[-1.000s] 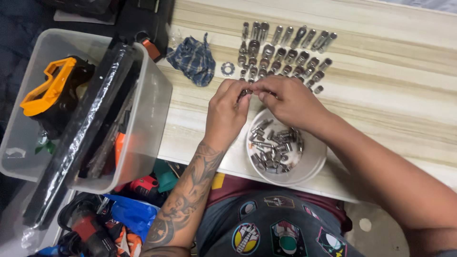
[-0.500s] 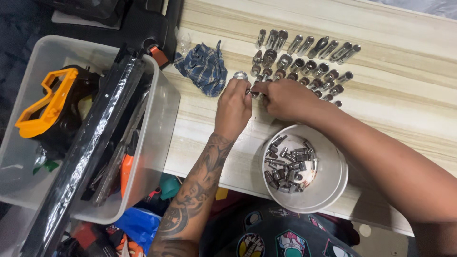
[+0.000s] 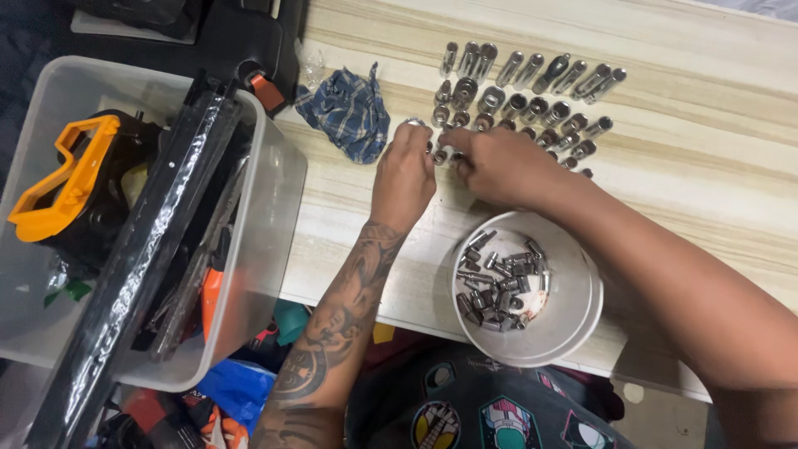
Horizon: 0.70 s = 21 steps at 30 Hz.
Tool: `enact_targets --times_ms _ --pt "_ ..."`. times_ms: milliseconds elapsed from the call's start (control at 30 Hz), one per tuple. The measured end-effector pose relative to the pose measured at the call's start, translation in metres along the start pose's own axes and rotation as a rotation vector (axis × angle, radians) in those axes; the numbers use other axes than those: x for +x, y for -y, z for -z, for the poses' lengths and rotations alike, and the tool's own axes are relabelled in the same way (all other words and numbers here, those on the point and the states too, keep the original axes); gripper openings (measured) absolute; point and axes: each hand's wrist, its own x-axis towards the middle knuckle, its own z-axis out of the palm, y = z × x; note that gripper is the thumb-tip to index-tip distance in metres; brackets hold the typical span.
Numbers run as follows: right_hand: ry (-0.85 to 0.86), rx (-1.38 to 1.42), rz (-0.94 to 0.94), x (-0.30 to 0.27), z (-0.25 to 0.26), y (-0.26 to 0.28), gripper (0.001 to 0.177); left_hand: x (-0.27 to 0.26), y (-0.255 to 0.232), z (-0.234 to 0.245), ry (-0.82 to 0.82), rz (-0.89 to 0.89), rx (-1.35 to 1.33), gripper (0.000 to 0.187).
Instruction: The person sorts various metal sockets and screws by hand, picking them up from a wooden table and placing them into a white bowl.
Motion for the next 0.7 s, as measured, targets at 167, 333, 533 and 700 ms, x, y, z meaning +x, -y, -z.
enact_targets --times_ms 167,333,533,700 --pt "-0.161 0.090 0.093 -0.038 0.001 -0.009 0.040 -0.014 -0.029 0.021 -0.052 -0.094 -0.019 0.029" --pt "-0.473 0.202 0.329 -0.090 -0.005 -0.018 0.031 -0.039 -0.076 0.043 -0.060 -0.112 -0.125 0.022" --pt "-0.327 0.401 0.251 -0.129 -0.012 -0.029 0.023 -0.063 -0.110 0.053 0.003 -0.262 -0.140 0.021" --pt "0.034 0.181 0.187 -0.134 -0.045 -0.032 0.022 -0.075 -0.109 0.044 0.118 -0.349 -0.110 0.023"
